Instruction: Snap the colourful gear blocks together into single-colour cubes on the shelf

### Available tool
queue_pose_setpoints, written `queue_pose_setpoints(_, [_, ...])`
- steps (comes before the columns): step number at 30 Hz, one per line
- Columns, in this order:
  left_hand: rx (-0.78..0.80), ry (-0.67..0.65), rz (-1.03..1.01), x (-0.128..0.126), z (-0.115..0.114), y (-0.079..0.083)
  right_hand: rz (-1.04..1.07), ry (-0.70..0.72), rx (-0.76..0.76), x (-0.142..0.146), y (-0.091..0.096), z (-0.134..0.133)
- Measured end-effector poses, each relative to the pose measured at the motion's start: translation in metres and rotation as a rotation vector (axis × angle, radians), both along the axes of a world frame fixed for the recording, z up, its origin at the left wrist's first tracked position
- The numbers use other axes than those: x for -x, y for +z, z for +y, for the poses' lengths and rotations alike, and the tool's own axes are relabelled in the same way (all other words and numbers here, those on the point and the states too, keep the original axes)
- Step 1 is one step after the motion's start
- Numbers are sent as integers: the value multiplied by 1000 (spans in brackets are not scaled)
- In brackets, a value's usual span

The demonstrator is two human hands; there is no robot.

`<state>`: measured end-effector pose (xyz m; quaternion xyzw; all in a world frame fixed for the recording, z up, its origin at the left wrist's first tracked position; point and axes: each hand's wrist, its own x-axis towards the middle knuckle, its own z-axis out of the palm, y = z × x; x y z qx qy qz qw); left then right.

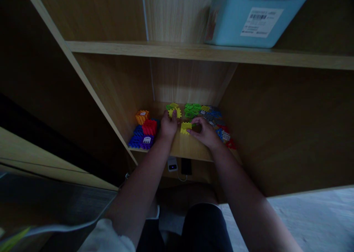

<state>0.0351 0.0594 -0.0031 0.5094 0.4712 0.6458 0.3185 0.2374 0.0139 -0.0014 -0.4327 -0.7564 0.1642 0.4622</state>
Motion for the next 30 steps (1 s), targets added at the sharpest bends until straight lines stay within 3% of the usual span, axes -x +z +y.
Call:
queue_pose_setpoints(22, [-38,37,65,2,3,-6,-29,5,3,0,2,-3])
queue_pose_setpoints(30, [-69,-50,21,-1,-9,5,-45,-82,-60,0,8,-7])
